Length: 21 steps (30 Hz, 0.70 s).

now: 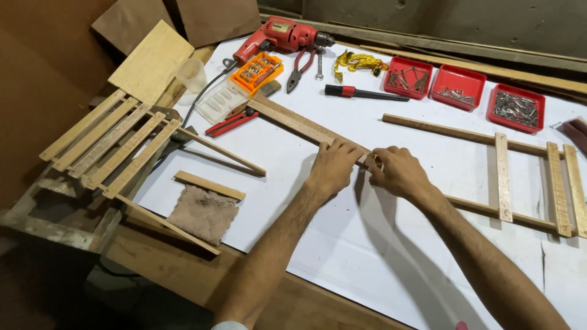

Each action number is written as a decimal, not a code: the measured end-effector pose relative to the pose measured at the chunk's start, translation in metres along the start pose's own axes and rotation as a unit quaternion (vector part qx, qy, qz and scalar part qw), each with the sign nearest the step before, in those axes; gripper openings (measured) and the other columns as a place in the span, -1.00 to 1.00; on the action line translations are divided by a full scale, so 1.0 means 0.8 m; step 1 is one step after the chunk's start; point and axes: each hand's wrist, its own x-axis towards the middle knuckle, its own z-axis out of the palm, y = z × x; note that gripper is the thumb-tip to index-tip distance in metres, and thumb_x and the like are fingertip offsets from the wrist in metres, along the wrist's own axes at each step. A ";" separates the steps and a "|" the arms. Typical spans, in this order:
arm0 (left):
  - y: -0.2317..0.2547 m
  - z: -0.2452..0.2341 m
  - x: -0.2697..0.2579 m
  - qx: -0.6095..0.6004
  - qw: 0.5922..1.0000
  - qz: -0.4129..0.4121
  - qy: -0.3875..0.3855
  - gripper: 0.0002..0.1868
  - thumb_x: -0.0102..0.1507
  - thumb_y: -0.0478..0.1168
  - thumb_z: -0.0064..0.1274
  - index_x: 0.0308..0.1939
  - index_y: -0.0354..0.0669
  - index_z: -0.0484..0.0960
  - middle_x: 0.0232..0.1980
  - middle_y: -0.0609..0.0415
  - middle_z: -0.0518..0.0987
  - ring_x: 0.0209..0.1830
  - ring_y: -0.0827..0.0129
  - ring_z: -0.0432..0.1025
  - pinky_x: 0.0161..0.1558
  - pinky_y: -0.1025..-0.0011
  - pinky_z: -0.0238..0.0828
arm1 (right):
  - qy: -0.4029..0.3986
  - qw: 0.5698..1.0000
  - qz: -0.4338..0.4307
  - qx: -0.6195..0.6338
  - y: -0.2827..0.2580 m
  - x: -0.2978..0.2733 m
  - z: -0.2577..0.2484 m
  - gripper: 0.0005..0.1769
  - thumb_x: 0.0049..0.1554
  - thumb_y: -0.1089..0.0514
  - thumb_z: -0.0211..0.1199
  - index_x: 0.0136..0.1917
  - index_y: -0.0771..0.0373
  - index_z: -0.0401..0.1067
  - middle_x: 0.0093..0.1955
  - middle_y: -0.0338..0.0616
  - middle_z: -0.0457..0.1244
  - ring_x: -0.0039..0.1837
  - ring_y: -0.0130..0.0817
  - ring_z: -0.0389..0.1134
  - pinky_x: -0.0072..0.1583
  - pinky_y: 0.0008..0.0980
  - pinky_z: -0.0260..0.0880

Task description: The person arranges thin wooden slats across two horizontal rails on a workbench, picks nails from red trays, and hammers the nails to fasten the slats into a small slatted panel, then lifts and repositions the panel to check it.

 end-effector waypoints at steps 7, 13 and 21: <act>-0.023 -0.002 0.010 0.104 0.994 0.025 -0.023 -0.56 0.20 -0.47 0.12 0.14 -0.06 0.63 0.11 0.09 0.57 0.19 0.23 0.36 0.19 0.10 0.24 | -0.008 1.000 -0.021 0.015 0.023 0.028 0.018 -0.69 0.14 0.02 0.35 0.01 0.29 0.58 -0.08 0.10 0.41 0.03 -0.04 0.44 0.14 -0.07 0.47; -0.042 -0.015 0.026 0.092 0.995 0.044 -0.011 -0.61 0.17 -0.48 0.11 0.04 -0.05 0.65 0.04 0.08 0.56 0.12 0.22 0.36 0.18 0.09 0.24 | -0.046 0.984 0.048 0.165 -0.007 0.024 -0.017 -0.68 0.16 0.08 0.31 0.01 0.41 0.48 -0.14 0.02 0.39 -0.10 -0.12 0.48 0.02 -0.12 0.53; -0.051 -0.024 0.076 0.120 0.989 0.076 0.041 -0.63 0.23 -0.46 0.10 0.09 -0.05 0.57 -0.03 0.12 0.61 0.07 0.21 0.44 0.10 0.04 0.24 | 0.133 0.981 -0.019 0.142 0.045 0.063 -0.001 -0.76 0.22 0.15 0.28 0.15 0.24 0.55 -0.08 0.00 0.37 -0.06 -0.12 0.40 0.03 -0.17 0.43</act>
